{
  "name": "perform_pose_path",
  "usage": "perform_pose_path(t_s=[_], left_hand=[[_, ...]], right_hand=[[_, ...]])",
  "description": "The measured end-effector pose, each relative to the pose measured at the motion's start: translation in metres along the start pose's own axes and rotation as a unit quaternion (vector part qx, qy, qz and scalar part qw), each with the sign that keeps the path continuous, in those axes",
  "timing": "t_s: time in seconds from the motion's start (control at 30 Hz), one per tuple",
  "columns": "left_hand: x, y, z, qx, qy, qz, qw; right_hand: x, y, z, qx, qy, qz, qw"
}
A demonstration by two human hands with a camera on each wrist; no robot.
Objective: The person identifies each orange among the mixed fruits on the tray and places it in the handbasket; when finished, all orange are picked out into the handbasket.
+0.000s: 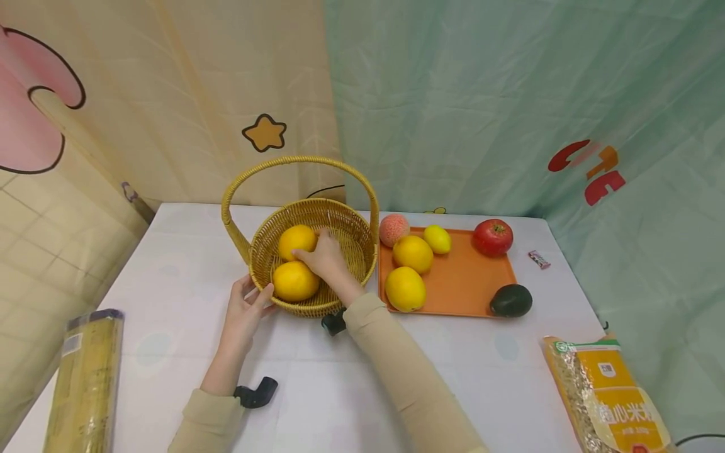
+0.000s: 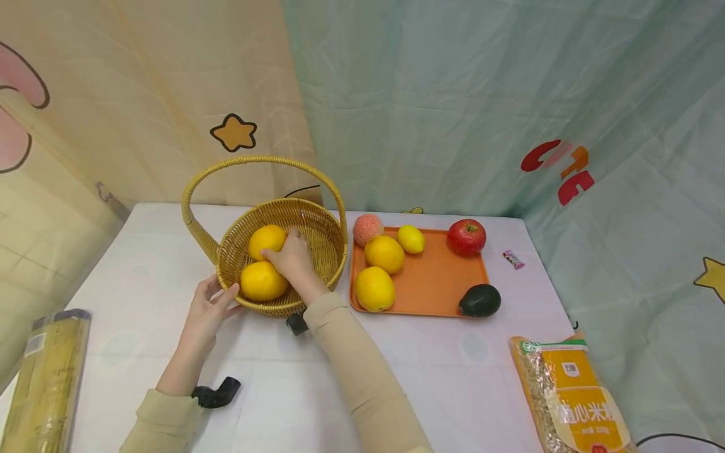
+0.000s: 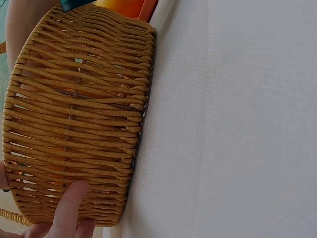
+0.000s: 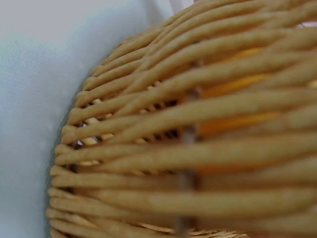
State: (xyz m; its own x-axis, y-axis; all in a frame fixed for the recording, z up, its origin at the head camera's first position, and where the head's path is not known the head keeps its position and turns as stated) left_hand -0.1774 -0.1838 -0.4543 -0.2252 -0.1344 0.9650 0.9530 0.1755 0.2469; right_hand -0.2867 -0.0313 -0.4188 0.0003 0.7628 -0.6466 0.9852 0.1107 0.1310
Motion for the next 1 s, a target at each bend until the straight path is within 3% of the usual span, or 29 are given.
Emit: perform_pose_path(t_s=[0.3, 0.57, 0.7, 1.0], left_hand=[[0.0, 0.0, -0.002, 0.006, 0.004, -0.006, 1.0], [-0.001, 0.0, -0.001, 0.001, 0.008, -0.002, 1.0], [0.0, 0.0, -0.001, -0.003, 0.009, 0.0, 1.0], [0.001, 0.0, 0.0, 0.002, -0.002, -0.001, 1.0]], right_hand=[[0.003, 0.008, -0.015, -0.008, 0.024, -0.04, 0.9989], [0.013, 0.032, -0.045, -0.01, 0.015, -0.105, 0.9943], [0.025, 0.048, -0.061, 0.012, -0.011, -0.135, 0.9907], [0.066, 0.08, -0.094, 0.09, -0.083, -0.154, 0.9805]])
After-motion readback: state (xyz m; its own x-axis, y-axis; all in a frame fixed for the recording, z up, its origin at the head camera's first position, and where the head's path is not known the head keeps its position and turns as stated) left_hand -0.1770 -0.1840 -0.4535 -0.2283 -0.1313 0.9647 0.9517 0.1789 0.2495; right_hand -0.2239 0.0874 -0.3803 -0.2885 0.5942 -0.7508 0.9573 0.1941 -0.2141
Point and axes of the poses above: each hand's wrist, its own y-axis away from the middle knuckle, its own z-axis out of the palm, x = y × z, the point moved 4 cm from there along -y, towards the middle knuckle, and after that the axes turned 11 degrees about y, right-handed, at the moved point
